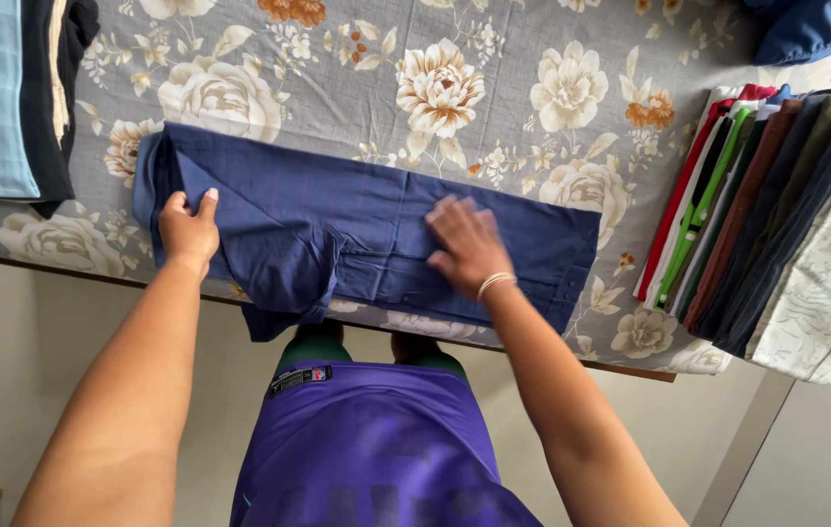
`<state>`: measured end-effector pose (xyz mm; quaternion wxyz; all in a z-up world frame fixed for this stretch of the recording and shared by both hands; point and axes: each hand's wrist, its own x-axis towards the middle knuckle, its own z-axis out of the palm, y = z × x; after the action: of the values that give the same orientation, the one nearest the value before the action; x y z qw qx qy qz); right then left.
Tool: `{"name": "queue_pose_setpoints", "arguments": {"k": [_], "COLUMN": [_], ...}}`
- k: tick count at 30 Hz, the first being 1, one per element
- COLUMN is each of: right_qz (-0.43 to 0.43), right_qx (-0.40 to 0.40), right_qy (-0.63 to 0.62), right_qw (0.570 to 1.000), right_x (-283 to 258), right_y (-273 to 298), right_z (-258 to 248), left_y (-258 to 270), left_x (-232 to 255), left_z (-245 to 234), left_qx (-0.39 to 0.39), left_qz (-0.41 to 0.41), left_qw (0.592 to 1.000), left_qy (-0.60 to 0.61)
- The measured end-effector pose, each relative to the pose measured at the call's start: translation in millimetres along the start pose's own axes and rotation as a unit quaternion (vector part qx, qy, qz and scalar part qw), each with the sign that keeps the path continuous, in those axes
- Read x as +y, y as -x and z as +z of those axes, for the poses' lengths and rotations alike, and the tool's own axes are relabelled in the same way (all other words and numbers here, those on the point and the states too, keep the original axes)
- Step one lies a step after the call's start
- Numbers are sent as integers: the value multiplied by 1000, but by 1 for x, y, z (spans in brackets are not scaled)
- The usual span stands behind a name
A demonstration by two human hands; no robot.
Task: Folding multiple shirts and placing them in a stack on a bed.
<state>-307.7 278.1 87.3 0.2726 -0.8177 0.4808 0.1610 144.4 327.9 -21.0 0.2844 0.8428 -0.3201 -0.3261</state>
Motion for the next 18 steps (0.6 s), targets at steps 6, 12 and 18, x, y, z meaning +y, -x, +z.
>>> {"name": "queue_pose_setpoints", "arguments": {"k": [6, 12, 18], "right_qz": [321, -40, 302], "right_qx": [230, 8, 204], "right_qy": [-28, 19, -71], "right_qw": [918, 999, 928], "right_x": [103, 21, 98], "right_y": [9, 3, -9], "right_z": [22, 0, 25], "left_y": [9, 6, -6], "left_x": [-1, -1, -14], "left_z": [-19, -18, -7], "left_qx": [-127, -53, 11], "left_qz": [-12, -24, 53], "left_qw": [976, 998, 996], "left_qy": [176, 18, -69]}}
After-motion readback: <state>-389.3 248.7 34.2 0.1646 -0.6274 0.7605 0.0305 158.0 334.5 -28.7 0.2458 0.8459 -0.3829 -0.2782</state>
